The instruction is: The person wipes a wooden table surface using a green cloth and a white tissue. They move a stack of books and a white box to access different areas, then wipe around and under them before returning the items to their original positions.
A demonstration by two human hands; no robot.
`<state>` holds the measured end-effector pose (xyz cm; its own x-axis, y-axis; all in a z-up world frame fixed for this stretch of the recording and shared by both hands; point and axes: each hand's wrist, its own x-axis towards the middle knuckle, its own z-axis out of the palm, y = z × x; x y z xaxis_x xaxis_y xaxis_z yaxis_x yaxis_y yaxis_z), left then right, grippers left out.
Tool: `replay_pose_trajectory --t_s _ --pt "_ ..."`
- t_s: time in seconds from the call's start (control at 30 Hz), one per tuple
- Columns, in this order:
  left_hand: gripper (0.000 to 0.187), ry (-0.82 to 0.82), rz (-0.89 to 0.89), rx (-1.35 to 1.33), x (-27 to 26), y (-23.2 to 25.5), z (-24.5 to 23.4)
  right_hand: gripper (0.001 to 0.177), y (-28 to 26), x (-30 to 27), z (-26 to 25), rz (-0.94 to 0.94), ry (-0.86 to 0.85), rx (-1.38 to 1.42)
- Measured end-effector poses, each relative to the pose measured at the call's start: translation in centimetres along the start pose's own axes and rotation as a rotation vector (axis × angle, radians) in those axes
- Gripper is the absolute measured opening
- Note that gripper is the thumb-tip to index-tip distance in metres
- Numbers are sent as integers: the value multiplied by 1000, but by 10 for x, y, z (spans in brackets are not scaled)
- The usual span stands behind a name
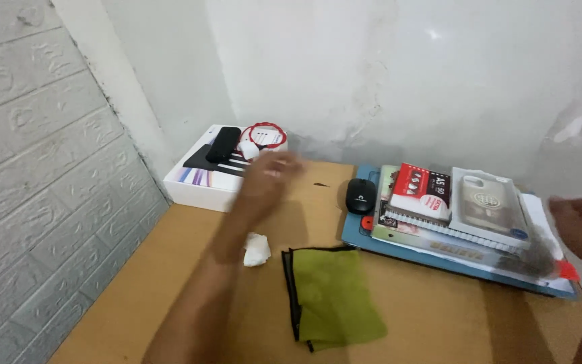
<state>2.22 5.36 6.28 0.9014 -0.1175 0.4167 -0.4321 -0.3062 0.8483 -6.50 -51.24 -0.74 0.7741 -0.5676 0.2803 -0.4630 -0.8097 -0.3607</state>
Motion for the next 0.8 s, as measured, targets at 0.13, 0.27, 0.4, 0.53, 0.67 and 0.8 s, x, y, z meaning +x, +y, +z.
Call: replay_pose_trajectory --t_s 0.13,0.27,0.4,0.53,0.67,0.8 --pt "36 390 -110 102 -1 -17 -81 55 -110 -66 -72 -14 -151 12" --pt "60 700 -297 339 -20 -47 -121 43 -160 -94 -65 -291 -264 142" --pt "83 629 -576 16 -34 -33 -125 37 -247 -165 -70 -488 -477 328" --pt "93 560 -635 -54 -29 -57 -130 35 -275 -222 -15 -692 -637 377" --pt "89 533 -610 -6 -19 -70 -132 58 -274 -251 12 -1220 -379 364" --pt "74 537 -590 67 -3 -106 -131 51 -278 -259 12 -1204 -427 433"
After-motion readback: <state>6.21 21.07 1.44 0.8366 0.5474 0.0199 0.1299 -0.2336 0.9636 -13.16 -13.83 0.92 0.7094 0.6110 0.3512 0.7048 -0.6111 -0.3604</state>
